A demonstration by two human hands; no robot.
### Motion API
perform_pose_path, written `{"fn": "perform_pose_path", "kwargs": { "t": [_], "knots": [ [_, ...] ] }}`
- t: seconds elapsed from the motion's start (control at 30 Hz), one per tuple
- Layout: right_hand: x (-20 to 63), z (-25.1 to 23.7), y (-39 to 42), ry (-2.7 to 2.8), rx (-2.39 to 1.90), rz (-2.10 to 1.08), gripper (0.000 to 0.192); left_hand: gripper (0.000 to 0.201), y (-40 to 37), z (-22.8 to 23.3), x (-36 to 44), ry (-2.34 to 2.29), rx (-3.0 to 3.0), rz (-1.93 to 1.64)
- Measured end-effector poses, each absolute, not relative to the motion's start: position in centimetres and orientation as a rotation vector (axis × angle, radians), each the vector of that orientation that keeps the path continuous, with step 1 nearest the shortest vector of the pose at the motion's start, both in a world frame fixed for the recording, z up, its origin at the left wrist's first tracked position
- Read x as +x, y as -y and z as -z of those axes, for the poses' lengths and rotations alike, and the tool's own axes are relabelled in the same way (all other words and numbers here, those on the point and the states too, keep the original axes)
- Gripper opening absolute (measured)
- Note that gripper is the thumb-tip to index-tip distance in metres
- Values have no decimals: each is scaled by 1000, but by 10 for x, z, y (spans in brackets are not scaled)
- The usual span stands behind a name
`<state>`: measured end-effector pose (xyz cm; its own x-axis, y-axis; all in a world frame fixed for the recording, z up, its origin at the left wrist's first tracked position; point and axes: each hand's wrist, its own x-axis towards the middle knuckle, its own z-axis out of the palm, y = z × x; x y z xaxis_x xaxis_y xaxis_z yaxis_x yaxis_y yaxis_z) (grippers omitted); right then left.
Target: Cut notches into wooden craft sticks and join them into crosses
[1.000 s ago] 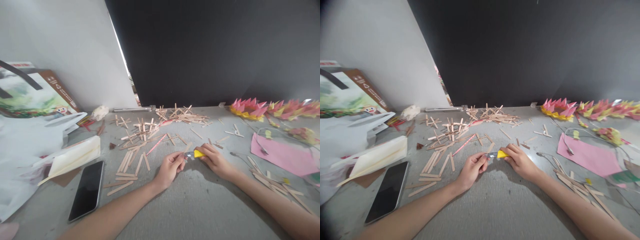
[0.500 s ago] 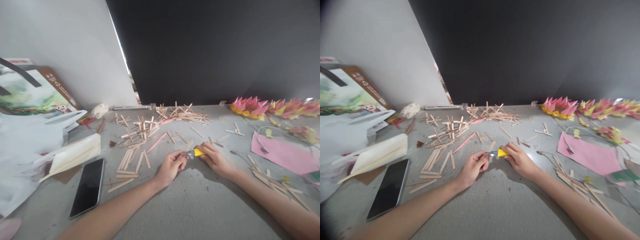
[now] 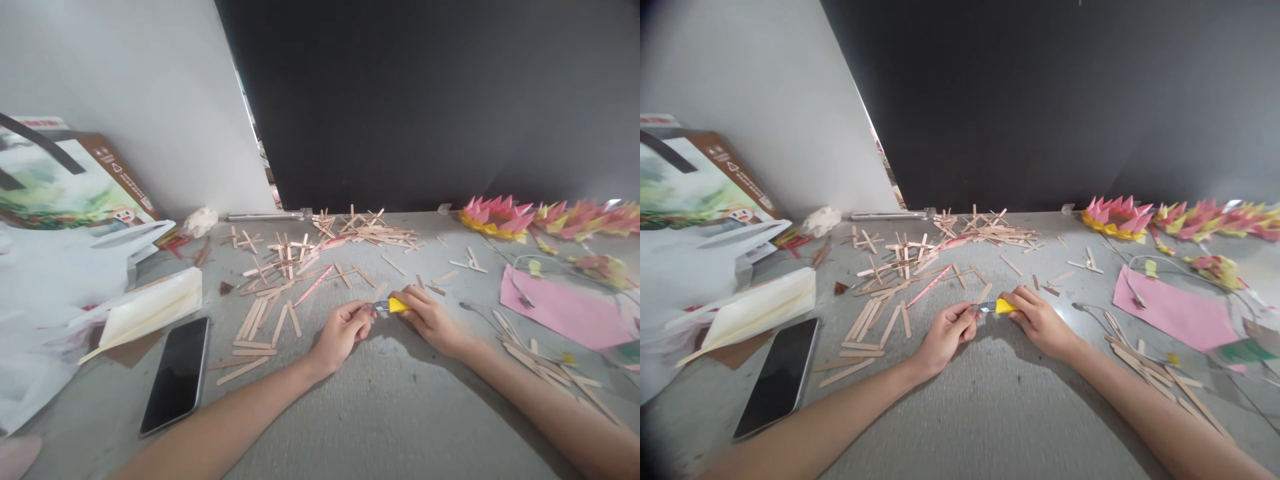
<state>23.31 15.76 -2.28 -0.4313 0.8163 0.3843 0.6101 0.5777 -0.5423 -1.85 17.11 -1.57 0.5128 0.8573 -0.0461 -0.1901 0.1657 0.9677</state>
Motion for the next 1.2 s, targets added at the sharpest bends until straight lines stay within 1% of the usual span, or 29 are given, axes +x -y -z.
{"fn": "perform_pose_path", "kwargs": {
  "t": [0.23, 0.57, 0.8, 0.9, 1.1, 1.2],
  "knots": [
    [233, 25, -158, 2175, -1138, -430, 33, 42, -171, 16, -19, -683, 1217, -812],
    [238, 22, -159, 2152, -1211, -367, 29, 44, -175, 18, -20, -693, 1148, -895],
    [242, 25, -156, 2108, -1274, -317, 30, 46, -171, 14, -18, -724, 1118, -938],
    [244, 27, -156, 2100, -1297, -312, 29, 49, -170, 14, -18, -706, 1099, -940],
    [243, 26, -155, 2084, -1297, -325, 29, 38, -169, 20, -17, -621, 988, -976],
    [240, 22, -152, 2029, -1305, -356, 33, 38, -169, 19, -16, -569, 1009, -956]
  ]
}}
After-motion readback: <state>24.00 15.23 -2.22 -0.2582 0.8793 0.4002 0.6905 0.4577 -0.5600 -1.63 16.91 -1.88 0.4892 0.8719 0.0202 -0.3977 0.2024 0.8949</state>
